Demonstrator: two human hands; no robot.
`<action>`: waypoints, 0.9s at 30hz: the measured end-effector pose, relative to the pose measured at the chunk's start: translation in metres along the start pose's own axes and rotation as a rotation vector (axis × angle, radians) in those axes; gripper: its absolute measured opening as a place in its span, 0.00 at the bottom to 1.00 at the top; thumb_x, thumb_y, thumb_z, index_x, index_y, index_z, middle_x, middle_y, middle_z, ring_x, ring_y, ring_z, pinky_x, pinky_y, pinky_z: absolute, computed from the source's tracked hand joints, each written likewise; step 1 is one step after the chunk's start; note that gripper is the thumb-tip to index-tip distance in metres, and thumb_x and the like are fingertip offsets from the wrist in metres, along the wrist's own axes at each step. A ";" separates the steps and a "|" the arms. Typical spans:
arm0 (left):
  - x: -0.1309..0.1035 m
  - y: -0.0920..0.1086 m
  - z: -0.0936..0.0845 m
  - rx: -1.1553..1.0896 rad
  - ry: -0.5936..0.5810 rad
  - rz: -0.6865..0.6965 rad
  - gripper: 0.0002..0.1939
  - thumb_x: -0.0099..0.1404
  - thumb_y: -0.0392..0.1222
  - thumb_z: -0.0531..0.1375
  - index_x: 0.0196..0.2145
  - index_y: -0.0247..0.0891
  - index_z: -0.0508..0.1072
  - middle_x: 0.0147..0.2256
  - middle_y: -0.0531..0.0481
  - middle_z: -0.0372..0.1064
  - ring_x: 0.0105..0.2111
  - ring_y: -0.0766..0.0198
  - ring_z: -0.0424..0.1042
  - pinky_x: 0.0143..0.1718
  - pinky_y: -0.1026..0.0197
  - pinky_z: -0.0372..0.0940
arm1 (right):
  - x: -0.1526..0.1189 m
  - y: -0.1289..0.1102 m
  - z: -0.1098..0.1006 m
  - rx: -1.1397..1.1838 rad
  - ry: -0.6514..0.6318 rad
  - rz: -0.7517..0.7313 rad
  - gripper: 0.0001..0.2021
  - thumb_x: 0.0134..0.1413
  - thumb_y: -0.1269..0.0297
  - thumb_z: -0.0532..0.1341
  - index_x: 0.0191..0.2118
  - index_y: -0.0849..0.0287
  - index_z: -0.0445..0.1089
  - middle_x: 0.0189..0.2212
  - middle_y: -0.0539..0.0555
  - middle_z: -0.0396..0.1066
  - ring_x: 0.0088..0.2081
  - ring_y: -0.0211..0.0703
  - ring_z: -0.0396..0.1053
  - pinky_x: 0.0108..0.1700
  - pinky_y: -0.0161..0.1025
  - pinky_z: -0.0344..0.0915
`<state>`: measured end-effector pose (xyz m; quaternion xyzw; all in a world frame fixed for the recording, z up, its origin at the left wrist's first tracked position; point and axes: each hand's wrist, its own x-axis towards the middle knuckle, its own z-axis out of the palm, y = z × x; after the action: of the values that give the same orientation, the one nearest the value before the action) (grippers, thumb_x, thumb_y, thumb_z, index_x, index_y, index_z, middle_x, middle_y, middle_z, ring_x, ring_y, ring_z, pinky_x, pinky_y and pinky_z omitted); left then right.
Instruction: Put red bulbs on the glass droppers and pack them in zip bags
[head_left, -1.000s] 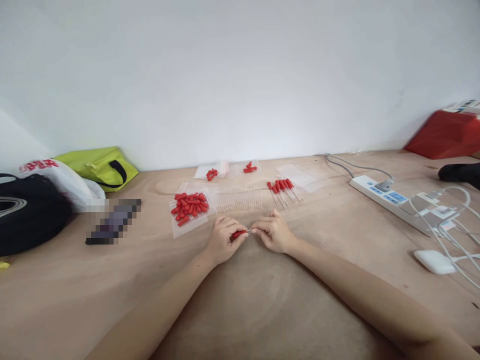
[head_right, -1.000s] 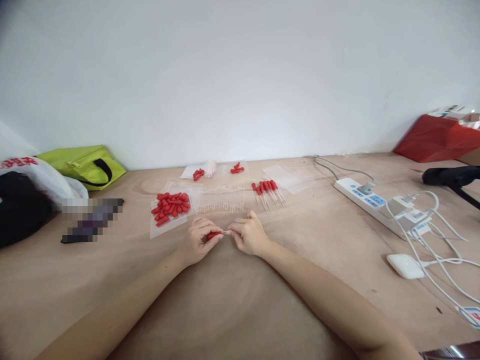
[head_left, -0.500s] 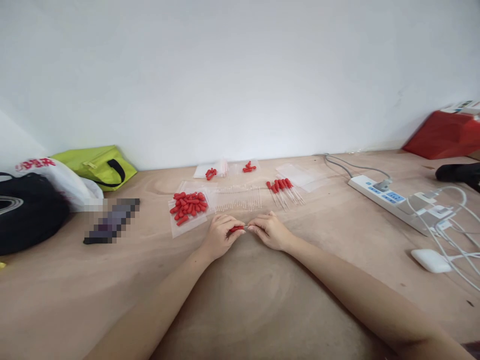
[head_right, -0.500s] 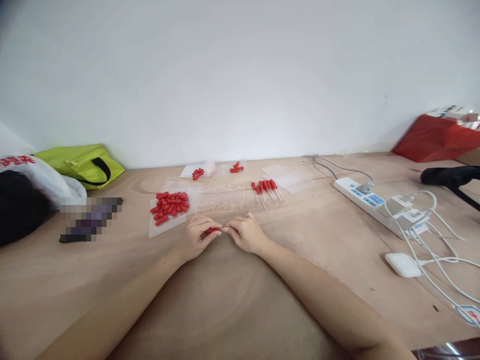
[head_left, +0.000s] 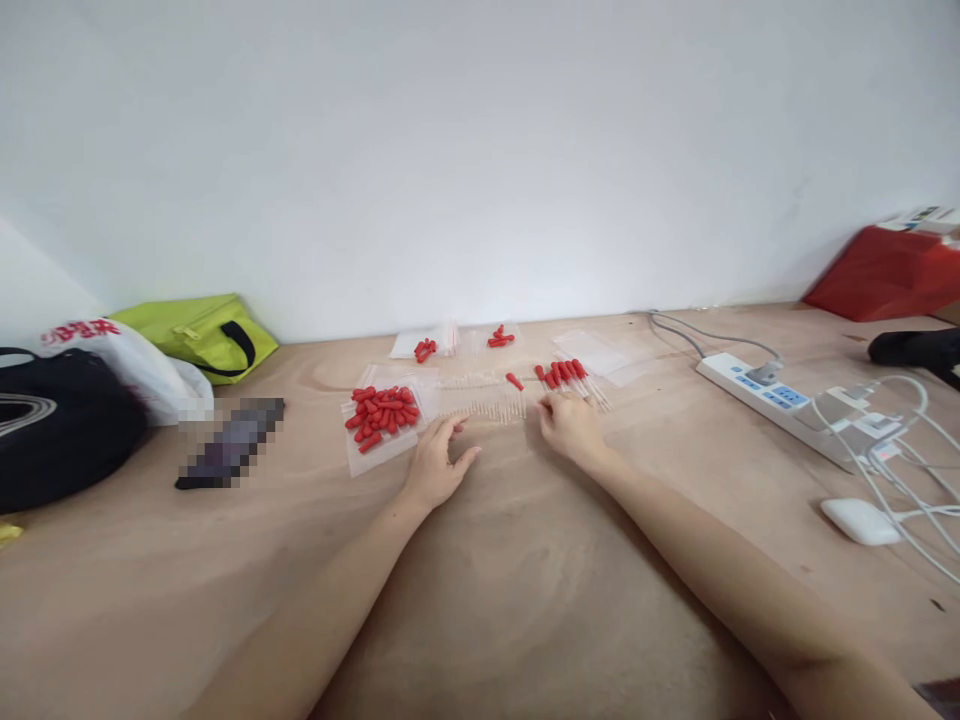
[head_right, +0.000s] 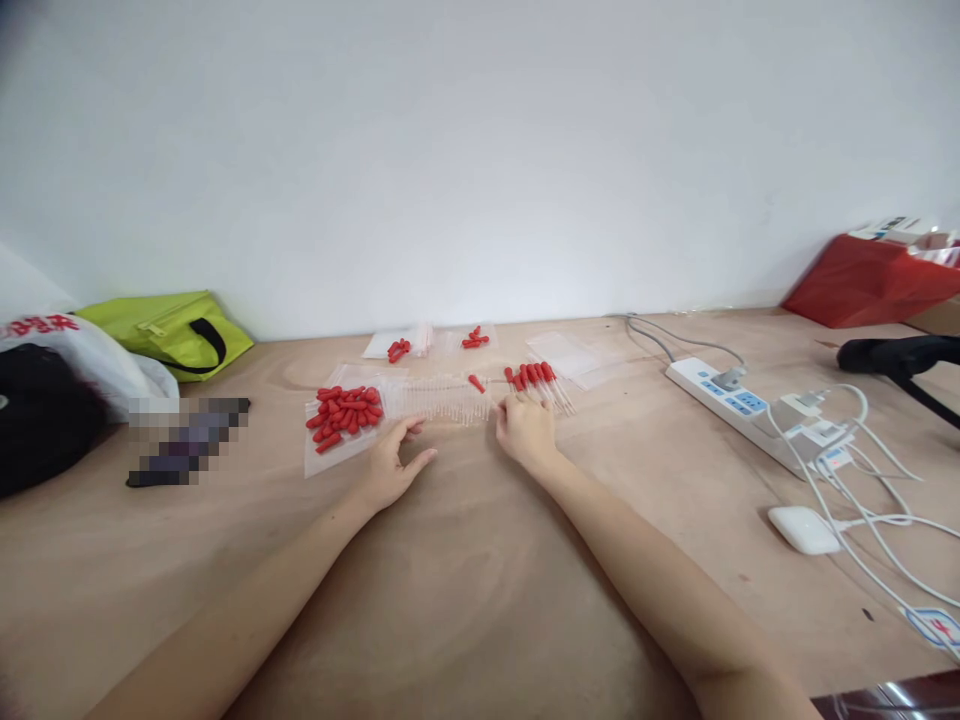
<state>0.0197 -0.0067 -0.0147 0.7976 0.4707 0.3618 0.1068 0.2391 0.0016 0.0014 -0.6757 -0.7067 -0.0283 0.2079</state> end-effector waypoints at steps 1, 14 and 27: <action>0.000 -0.001 0.000 0.006 -0.026 0.008 0.19 0.55 0.39 0.59 0.45 0.39 0.63 0.37 0.47 0.65 0.37 0.62 0.66 0.39 0.57 0.63 | 0.006 0.000 0.002 -0.014 -0.002 0.074 0.13 0.54 0.64 0.48 0.32 0.60 0.69 0.32 0.57 0.71 0.36 0.45 0.64 0.37 0.40 0.47; 0.002 0.006 -0.005 0.077 -0.146 0.055 0.08 0.57 0.39 0.57 0.36 0.37 0.69 0.34 0.48 0.66 0.38 0.60 0.66 0.40 0.56 0.61 | 0.036 0.000 0.022 -0.044 0.005 0.288 0.14 0.52 0.63 0.48 0.38 0.64 0.67 0.33 0.62 0.71 0.38 0.51 0.66 0.42 0.47 0.46; 0.004 0.006 -0.008 0.117 -0.096 0.083 0.05 0.57 0.40 0.56 0.32 0.39 0.71 0.32 0.49 0.66 0.34 0.61 0.65 0.37 0.58 0.60 | 0.051 -0.027 0.028 -0.057 -0.120 0.338 0.16 0.49 0.63 0.50 0.32 0.67 0.72 0.32 0.65 0.72 0.37 0.52 0.67 0.43 0.48 0.46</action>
<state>0.0194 -0.0081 -0.0041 0.8376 0.4521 0.2992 0.0672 0.2055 0.0569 -0.0009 -0.7911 -0.5929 0.0273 0.1480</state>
